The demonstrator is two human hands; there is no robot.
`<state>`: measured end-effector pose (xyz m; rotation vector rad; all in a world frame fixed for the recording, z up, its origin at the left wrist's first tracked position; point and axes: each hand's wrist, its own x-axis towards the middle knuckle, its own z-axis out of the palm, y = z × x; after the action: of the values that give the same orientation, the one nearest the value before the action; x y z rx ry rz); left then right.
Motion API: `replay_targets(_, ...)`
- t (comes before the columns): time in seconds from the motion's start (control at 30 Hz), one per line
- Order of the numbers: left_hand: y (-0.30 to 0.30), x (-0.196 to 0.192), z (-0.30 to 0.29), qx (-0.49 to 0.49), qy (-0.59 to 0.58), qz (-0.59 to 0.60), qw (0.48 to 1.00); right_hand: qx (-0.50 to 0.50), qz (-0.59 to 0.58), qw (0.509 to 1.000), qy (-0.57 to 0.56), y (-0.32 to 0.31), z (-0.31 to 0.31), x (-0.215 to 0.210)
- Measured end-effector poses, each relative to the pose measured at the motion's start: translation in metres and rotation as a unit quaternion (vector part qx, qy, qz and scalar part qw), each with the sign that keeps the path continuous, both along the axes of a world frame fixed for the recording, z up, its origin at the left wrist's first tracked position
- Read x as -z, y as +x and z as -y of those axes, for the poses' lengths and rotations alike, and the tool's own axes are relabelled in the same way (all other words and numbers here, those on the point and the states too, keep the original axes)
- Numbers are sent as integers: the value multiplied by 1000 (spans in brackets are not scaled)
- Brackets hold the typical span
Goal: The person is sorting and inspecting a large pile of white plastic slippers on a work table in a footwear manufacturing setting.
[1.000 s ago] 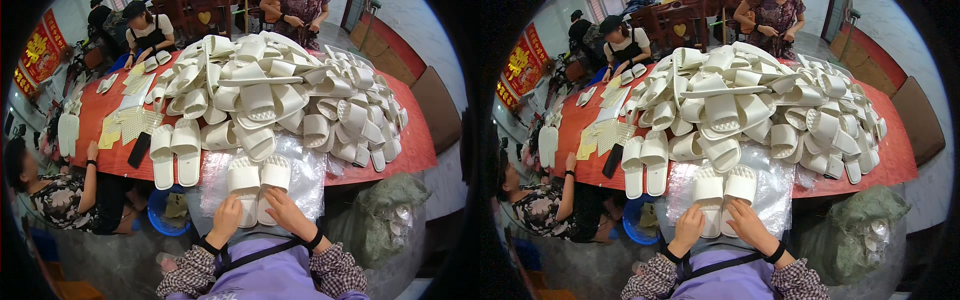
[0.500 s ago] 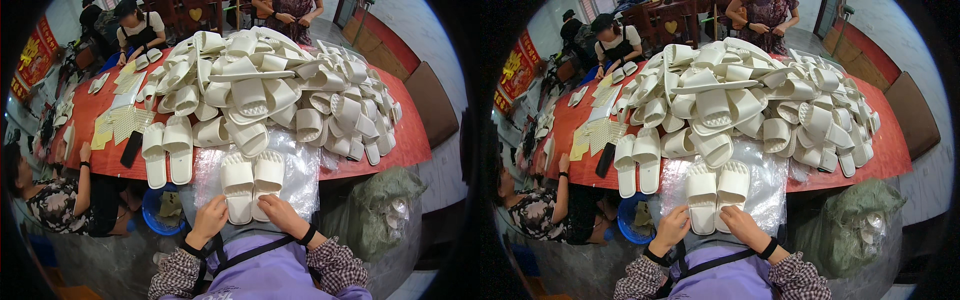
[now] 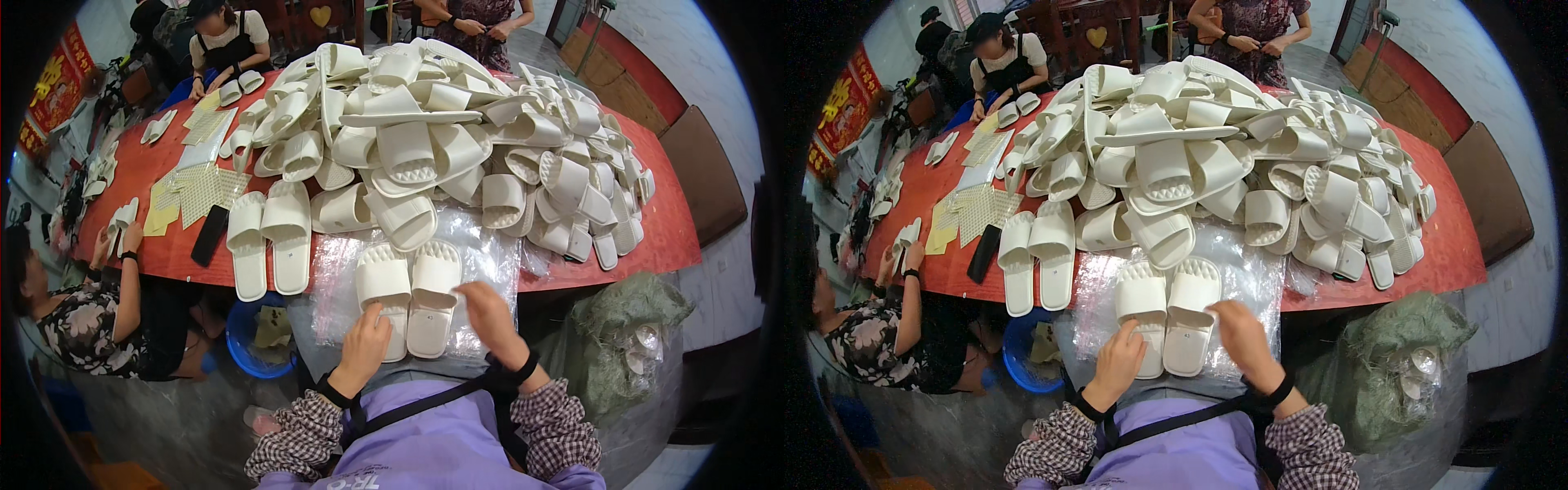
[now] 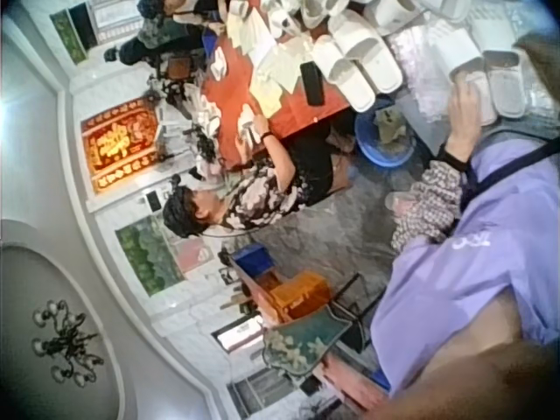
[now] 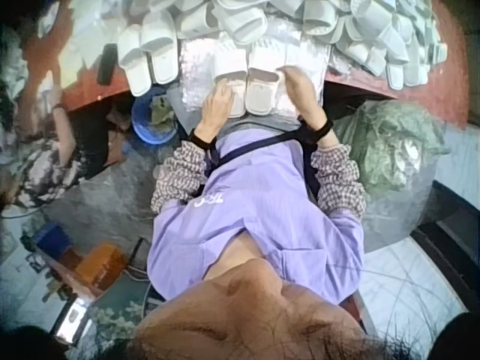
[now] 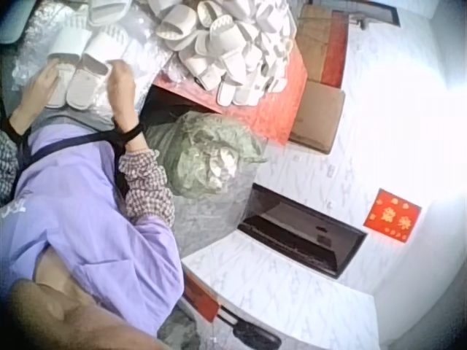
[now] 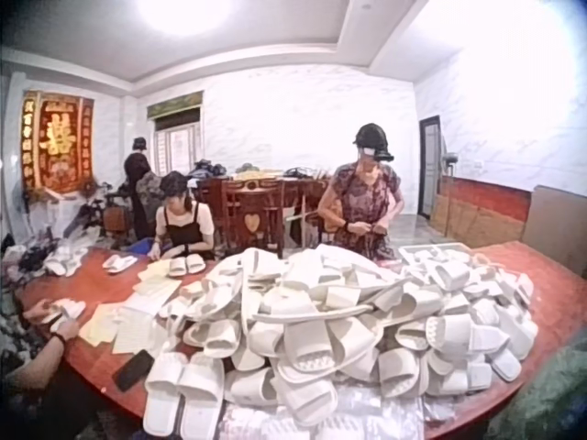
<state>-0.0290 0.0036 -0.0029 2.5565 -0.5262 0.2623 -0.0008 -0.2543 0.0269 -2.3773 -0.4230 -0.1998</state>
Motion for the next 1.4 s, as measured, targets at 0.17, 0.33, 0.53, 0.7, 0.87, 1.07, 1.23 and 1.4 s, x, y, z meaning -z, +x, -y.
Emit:
replay_targets(0.17,9,9,4,-3,-5,3,1000,88,-65,990,87,66,25,17)
replay_targets(0.33,16,21,16,5,3,-27,1000,99,-100,986,89,103,24,58)
replay_targets(0.53,25,20,21,26,14,56,998,130,-190,923,310,91,15,41)
replay_targets(0.7,49,34,21,38,21,-119,992,-13,-114,979,166,77,-15,25)
replay_targets(0.87,39,25,25,5,9,-152,988,-44,-59,993,90,74,-31,24)
replay_targets(1.07,19,42,31,15,55,-70,996,-33,-110,986,119,65,-33,23)
replay_targets(1.23,17,63,32,3,63,8,998,-47,-141,968,203,74,-41,11)
replay_targets(1.4,24,46,33,28,35,-141,989,-13,-157,971,179,93,-52,5)
